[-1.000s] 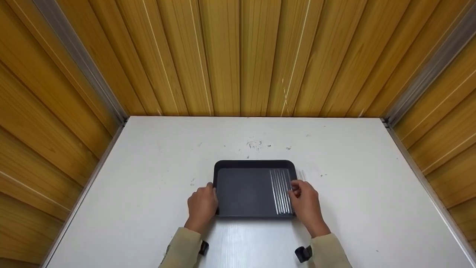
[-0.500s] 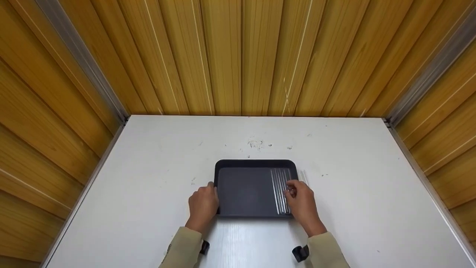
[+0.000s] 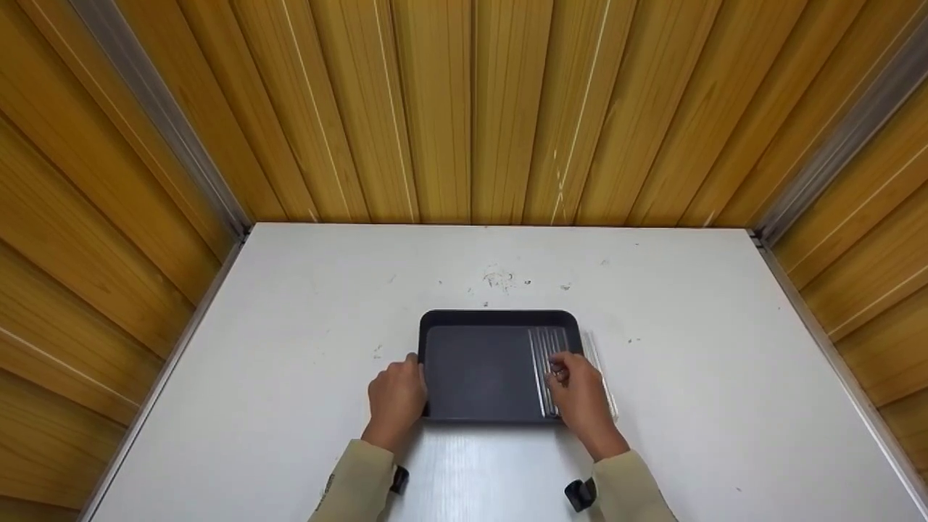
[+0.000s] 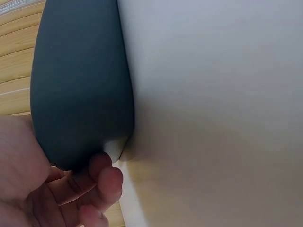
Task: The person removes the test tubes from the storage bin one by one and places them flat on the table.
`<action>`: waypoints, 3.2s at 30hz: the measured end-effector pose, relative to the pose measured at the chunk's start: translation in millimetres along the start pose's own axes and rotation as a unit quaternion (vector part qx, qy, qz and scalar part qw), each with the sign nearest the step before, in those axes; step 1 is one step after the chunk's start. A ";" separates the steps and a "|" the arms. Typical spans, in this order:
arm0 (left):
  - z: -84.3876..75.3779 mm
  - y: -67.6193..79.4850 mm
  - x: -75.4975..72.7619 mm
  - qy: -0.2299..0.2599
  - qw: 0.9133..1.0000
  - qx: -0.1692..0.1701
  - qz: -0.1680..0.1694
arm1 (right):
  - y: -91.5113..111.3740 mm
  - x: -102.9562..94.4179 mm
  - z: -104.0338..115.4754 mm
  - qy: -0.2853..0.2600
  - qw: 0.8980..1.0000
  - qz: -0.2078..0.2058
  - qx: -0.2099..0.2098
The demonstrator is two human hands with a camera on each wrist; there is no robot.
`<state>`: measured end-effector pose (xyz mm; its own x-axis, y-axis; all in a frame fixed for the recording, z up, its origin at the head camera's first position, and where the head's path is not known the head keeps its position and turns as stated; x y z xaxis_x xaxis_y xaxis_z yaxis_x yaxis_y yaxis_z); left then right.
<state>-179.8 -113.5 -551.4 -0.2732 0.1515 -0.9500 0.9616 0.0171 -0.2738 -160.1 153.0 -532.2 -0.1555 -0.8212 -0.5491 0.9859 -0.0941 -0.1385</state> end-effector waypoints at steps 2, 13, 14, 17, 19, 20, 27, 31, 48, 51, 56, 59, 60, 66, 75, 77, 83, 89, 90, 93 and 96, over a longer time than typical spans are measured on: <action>-0.1 0.2 -0.7 -0.005 1.000 0.001 -0.002 | -0.3 2.0 -0.7 0.001 1.000 0.002 0.000; -0.3 -1.0 -0.9 0.001 1.000 -0.010 0.018 | -0.6 10.3 -2.7 -0.001 1.000 0.009 -0.004; -0.4 -1.1 -1.0 0.002 1.000 -0.010 0.019 | -0.5 10.7 -2.3 -0.001 1.000 0.010 -0.002; -0.3 -1.0 -0.8 0.002 1.000 -0.010 0.020 | -0.9 12.0 -2.0 0.002 1.000 0.014 0.004; -0.3 -0.9 -0.7 0.002 1.000 -0.009 0.019 | -1.0 13.3 -2.0 0.007 1.000 0.015 0.002; -0.2 -0.7 -0.6 0.003 1.000 -0.007 0.019 | -1.0 13.9 -2.0 0.010 1.000 0.014 -0.002; 0.4 -0.7 0.7 0.001 1.000 0.000 0.005 | -0.2 19.0 -1.9 0.009 1.000 0.017 -0.019; 0.1 -0.2 0.0 -0.006 1.000 0.007 -0.010 | 0.9 21.4 -0.5 0.023 0.999 0.018 -0.031; 0.5 0.1 1.5 -0.004 1.000 0.004 -0.014 | 5.1 31.2 3.8 0.106 0.989 -0.002 -0.100; 0.3 -0.1 1.2 -0.003 1.000 0.003 -0.010 | 6.2 33.5 3.6 0.112 0.988 -0.004 -0.102; 0.0 -0.7 0.9 -0.002 1.000 -0.001 -0.002 | 7.7 36.0 4.2 0.114 0.988 -0.003 -0.103; 0.1 -0.3 0.6 -0.003 1.000 0.003 -0.011 | 7.6 36.4 5.4 0.122 0.987 -0.001 -0.104; 0.1 -0.1 0.4 -0.003 1.000 0.006 -0.016 | 7.5 36.3 6.1 0.124 0.987 0.000 -0.105; -0.1 0.4 -0.4 -0.005 1.000 0.009 -0.026 | 6.6 36.3 9.3 0.136 0.985 0.002 -0.107; -1.3 -1.2 0.0 0.002 1.000 -0.008 0.009 | 6.2 38.3 10.1 0.156 0.980 -0.012 -0.120; -1.4 -1.6 0.6 0.004 1.000 -0.010 0.014 | 6.0 39.1 10.1 0.161 0.979 -0.014 -0.125; -1.7 -1.7 -0.1 0.005 1.000 -0.011 0.016 | 5.0 40.6 8.6 0.162 0.978 -0.018 -0.130; -0.5 -0.6 0.6 0.000 1.000 -0.008 0.011 | 4.7 40.9 7.9 0.141 0.982 -0.014 -0.122; -0.4 -0.2 0.6 0.000 1.000 -0.007 0.007 | 4.9 41.0 7.8 0.136 0.983 -0.010 -0.120; 0.1 1.0 0.6 -0.002 1.000 -0.004 -0.004 | 5.1 41.1 6.9 0.114 0.987 -0.002 -0.112; 0.0 1.3 0.6 -0.001 1.000 -0.002 -0.011 | 4.4 41.7 5.7 0.101 0.989 0.000 -0.107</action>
<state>-178.7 -113.4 -552.3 -0.2936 0.1500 -0.9441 0.9557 0.0237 -0.2934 -161.9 115.0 -551.0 -0.1860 -0.6901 -0.6994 0.9535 0.0449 -0.2980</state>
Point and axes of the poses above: each hand's wrist, its own y-axis away from the middle knuckle, its own x-axis out of the palm, z = x × y, the point moved 1 cm from there along -y, towards the middle knuckle, and after that the axes turned 10 degrees about -y, right-handed, at the moved point
